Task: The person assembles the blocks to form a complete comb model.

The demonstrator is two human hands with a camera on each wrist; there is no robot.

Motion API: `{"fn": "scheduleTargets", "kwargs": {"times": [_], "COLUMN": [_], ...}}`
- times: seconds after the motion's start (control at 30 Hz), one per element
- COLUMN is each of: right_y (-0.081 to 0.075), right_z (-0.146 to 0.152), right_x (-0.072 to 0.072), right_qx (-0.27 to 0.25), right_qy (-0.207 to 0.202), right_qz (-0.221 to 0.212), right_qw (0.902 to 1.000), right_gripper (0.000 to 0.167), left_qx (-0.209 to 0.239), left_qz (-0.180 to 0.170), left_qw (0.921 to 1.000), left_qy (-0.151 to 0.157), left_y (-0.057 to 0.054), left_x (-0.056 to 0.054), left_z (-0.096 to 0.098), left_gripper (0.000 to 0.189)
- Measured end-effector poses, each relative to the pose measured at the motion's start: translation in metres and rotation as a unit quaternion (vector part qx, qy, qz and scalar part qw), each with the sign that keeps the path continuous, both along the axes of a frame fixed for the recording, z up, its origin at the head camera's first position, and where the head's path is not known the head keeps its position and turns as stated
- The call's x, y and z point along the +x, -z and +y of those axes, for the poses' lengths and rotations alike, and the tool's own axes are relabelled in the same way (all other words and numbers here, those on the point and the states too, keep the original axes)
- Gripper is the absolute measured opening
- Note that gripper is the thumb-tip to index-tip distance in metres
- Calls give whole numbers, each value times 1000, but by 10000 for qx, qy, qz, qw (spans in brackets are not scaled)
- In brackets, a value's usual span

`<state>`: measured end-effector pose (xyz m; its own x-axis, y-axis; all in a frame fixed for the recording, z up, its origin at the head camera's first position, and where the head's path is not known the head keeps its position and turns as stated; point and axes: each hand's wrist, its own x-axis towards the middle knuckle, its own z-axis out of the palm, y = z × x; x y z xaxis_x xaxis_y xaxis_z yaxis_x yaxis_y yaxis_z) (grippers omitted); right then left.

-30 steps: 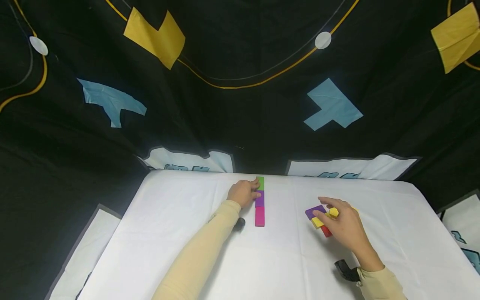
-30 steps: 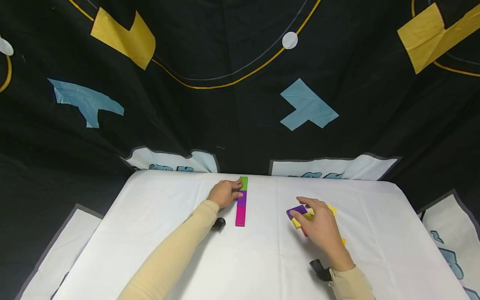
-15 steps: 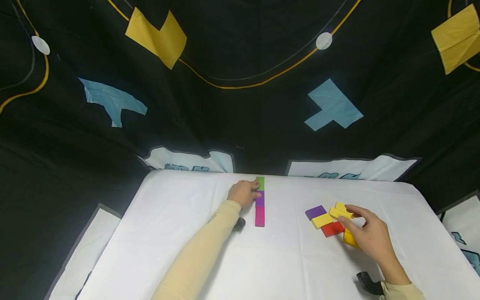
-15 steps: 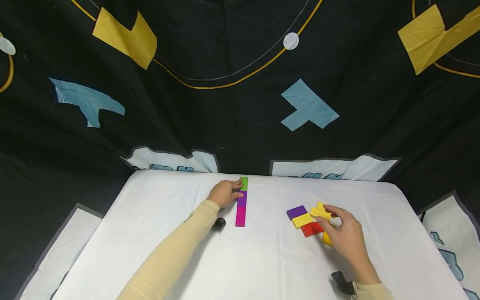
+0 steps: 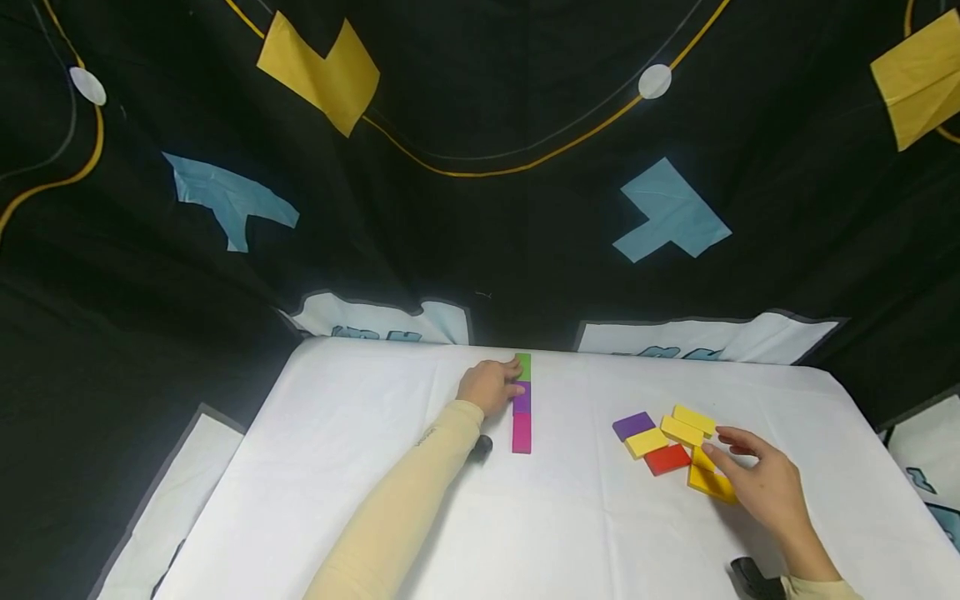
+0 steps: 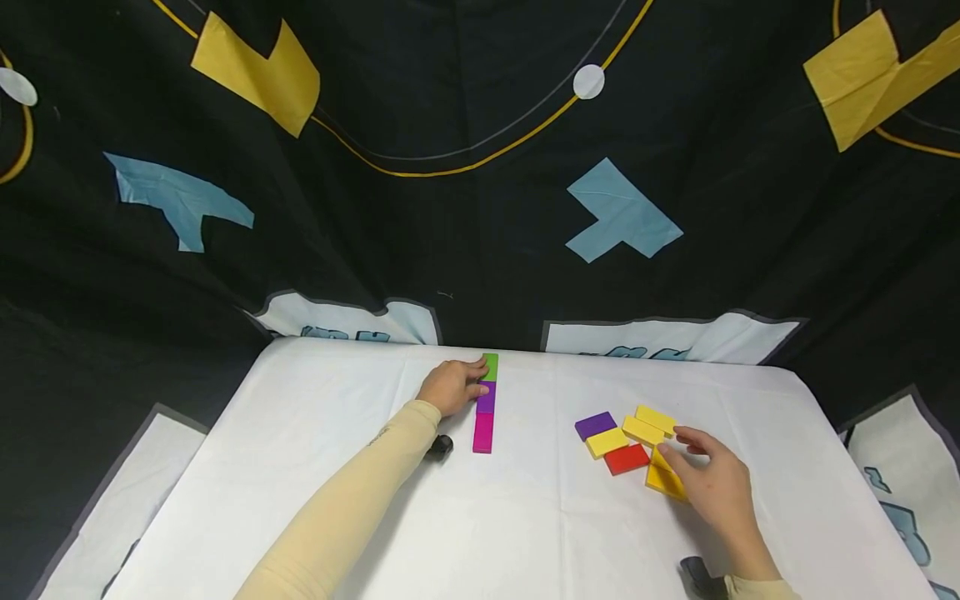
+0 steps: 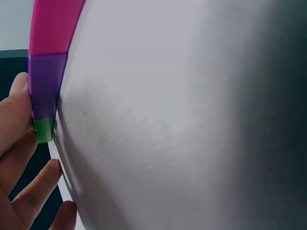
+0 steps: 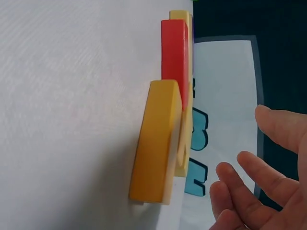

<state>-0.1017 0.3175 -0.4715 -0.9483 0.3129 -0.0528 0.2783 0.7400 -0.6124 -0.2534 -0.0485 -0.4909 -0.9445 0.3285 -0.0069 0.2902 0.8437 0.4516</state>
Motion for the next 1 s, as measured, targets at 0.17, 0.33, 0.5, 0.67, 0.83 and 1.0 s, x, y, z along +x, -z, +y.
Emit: {"fn": "scheduleTargets", "kwargs": {"times": [0.17,0.33,0.5,0.67,0.83,1.0], "right_y": [5,12,18,20,18,17], "right_z": [3,3,1,-1,3,10], "right_x": [-2,-5,-8,-11,-13,-12], "right_qx": [9,41,175,328,370,448], "right_qy": [119,261,402,322,105,-275], "right_qz": [-298,-613,-793,-973,-959,-966], "right_qw": [9995,9978,9959,9942,9946,9939], "right_gripper": [64,66,64,60,55,53], "left_qx": [-38,-12,-14,-8,-61,-32], "left_qz": [30,50,34,7,48,28], "left_qw": [10000,10000,10000,10000,10000,10000], "left_qy": [24,55,34,35,38,34], "left_y": [0,-1,-1,-1,1,1], "left_x": [0,1,1,0,-2,-2], "left_z": [0,1,1,1,0,0], "left_gripper": [45,45,45,45,45,46]}}
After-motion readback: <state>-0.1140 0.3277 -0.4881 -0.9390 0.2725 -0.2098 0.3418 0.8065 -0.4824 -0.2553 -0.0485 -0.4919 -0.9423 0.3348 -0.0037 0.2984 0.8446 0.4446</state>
